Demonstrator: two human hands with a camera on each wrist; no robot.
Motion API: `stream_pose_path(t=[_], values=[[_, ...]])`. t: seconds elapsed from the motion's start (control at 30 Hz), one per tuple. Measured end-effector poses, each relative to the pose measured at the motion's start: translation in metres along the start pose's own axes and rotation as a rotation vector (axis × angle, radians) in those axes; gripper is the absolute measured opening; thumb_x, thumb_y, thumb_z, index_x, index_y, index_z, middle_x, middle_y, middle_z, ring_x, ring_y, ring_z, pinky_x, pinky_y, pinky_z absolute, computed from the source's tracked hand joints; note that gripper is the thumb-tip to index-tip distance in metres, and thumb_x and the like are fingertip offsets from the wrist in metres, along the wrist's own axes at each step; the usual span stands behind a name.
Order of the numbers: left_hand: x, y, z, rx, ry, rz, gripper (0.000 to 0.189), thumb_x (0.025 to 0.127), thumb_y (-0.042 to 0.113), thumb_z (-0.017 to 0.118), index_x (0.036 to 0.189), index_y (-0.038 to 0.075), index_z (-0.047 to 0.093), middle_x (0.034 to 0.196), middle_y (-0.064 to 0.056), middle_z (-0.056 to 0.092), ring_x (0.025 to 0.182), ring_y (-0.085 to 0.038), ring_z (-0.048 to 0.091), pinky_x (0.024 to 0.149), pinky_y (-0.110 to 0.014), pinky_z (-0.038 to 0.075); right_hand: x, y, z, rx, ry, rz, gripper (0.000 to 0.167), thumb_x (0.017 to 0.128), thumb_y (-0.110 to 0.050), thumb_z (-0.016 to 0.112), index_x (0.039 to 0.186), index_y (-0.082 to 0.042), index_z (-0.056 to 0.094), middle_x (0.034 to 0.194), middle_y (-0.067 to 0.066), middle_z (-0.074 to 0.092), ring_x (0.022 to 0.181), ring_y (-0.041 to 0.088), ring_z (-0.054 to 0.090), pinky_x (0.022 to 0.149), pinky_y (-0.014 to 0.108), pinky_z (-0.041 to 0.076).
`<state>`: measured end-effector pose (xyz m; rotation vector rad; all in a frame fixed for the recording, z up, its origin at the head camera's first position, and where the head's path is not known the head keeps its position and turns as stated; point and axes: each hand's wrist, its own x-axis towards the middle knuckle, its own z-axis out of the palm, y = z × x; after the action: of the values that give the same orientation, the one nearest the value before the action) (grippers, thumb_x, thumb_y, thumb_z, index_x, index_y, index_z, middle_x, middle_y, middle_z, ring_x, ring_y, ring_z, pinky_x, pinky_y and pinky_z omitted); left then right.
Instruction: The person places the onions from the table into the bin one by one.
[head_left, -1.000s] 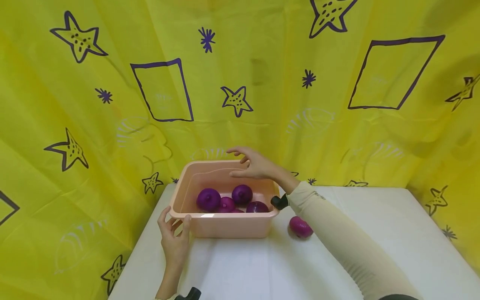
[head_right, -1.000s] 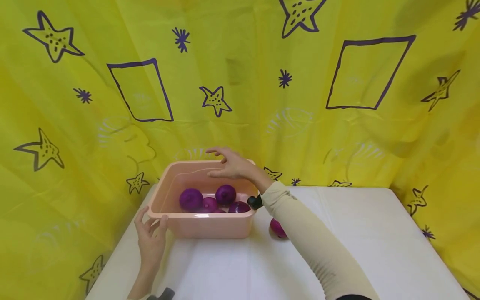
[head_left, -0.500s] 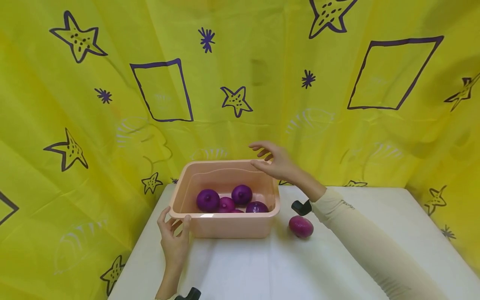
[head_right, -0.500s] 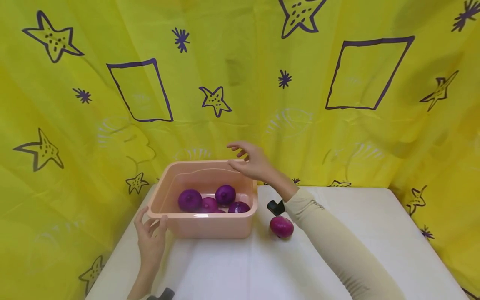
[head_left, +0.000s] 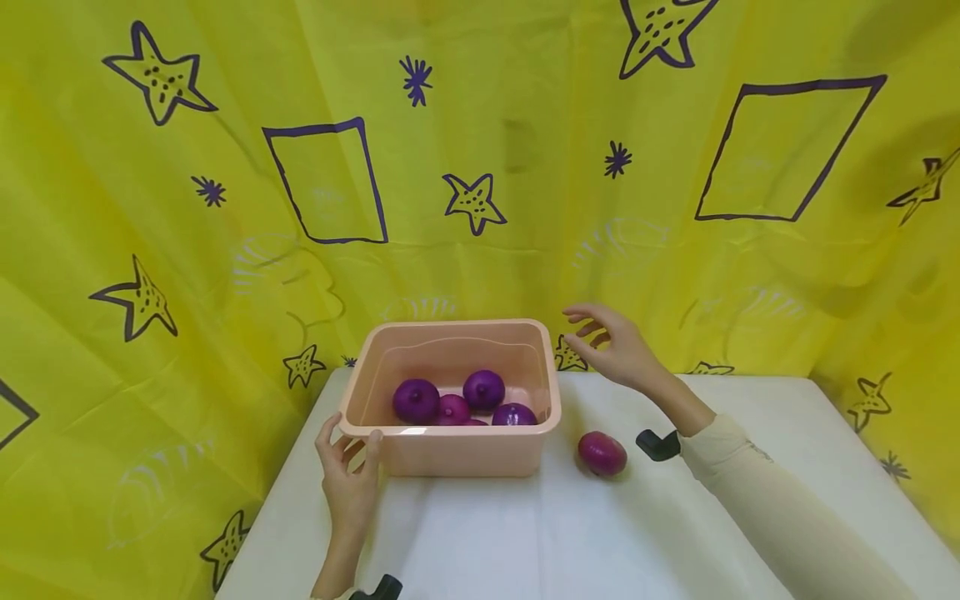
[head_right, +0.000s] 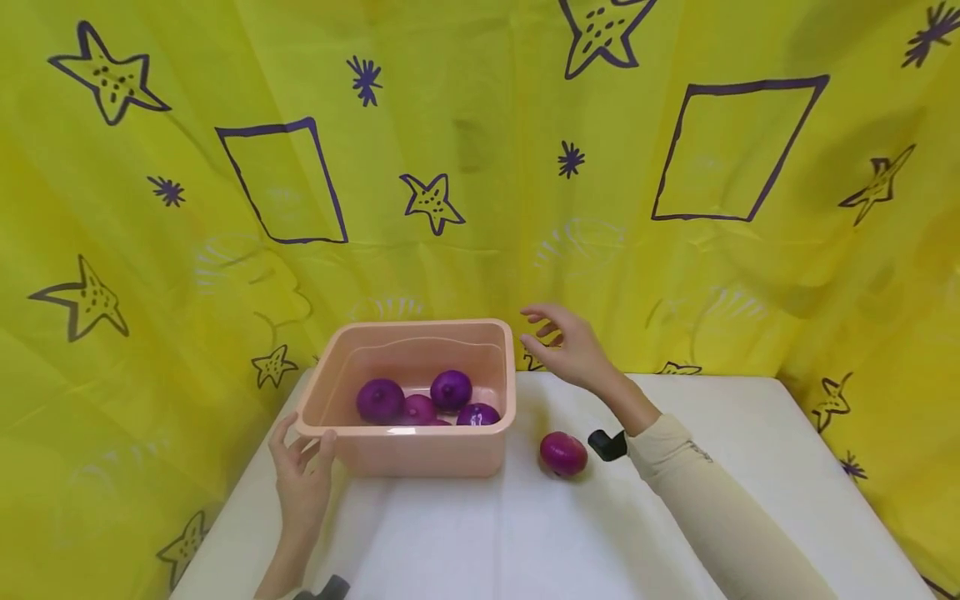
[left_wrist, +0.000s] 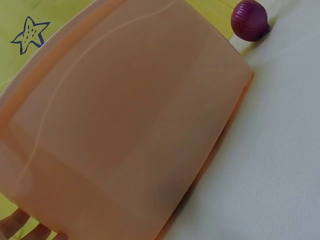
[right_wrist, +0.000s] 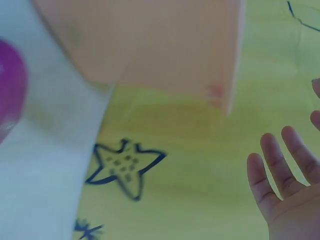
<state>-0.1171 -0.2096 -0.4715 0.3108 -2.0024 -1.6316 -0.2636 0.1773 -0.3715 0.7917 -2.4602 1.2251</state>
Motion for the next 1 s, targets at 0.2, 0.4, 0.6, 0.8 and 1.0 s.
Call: stream_pose_path(t=[0.2, 0.4, 0.6, 0.8, 1.0], values=[[-0.001, -0.001, 0.001, -0.007, 0.008, -0.005, 0.071, 0.099, 0.023, 0.070, 0.156, 0.023, 0.028, 0.137, -0.021, 0.057, 0.119, -0.033, 0.058, 0.083, -0.008, 0.047, -0.027, 0.024, -0.005, -0.037, -0.112, 0.074, 0.048, 0.096, -0.018, 0.073, 0.140, -0.008, 0.058, 0.129, 0.017, 0.065, 0.102, 0.034, 0.067, 0.084, 0.055, 0.058], [0.000, -0.001, 0.001, 0.002, -0.001, 0.008, 0.071, 0.100, 0.024, 0.069, 0.157, 0.023, 0.027, 0.138, -0.020, 0.056, 0.120, -0.033, 0.057, 0.084, -0.007, 0.047, -0.054, 0.040, -0.006, -0.029, -0.320, 0.171, 0.062, 0.096, -0.031, 0.073, 0.149, -0.011, 0.048, 0.139, 0.022, 0.056, 0.113, 0.042, 0.061, 0.085, 0.050, 0.059], [0.001, -0.003, 0.001, 0.007, -0.012, 0.015, 0.071, 0.100, 0.023, 0.068, 0.157, 0.022, 0.026, 0.139, -0.021, 0.055, 0.121, -0.036, 0.056, 0.084, -0.008, 0.047, -0.078, 0.053, -0.003, 0.015, -0.465, 0.248, 0.066, 0.097, -0.035, 0.071, 0.153, -0.014, 0.043, 0.145, 0.025, 0.050, 0.115, 0.042, 0.060, 0.086, 0.051, 0.058], [0.002, -0.004, 0.001, 0.008, -0.008, 0.015, 0.071, 0.100, 0.023, 0.068, 0.157, 0.021, 0.026, 0.138, -0.022, 0.056, 0.121, -0.036, 0.056, 0.084, -0.008, 0.047, -0.095, 0.061, 0.001, 0.063, -0.522, 0.303, 0.070, 0.096, -0.037, 0.072, 0.155, -0.017, 0.040, 0.149, 0.027, 0.045, 0.113, 0.039, 0.061, 0.085, 0.053, 0.057], [0.001, -0.003, 0.001, 0.001, -0.003, 0.018, 0.071, 0.100, 0.022, 0.069, 0.157, 0.022, 0.027, 0.137, -0.020, 0.057, 0.120, -0.034, 0.057, 0.083, -0.007, 0.047, -0.108, 0.068, 0.007, 0.124, -0.580, 0.368, 0.073, 0.095, -0.034, 0.074, 0.156, -0.015, 0.038, 0.146, 0.028, 0.046, 0.111, 0.034, 0.060, 0.081, 0.045, 0.055]])
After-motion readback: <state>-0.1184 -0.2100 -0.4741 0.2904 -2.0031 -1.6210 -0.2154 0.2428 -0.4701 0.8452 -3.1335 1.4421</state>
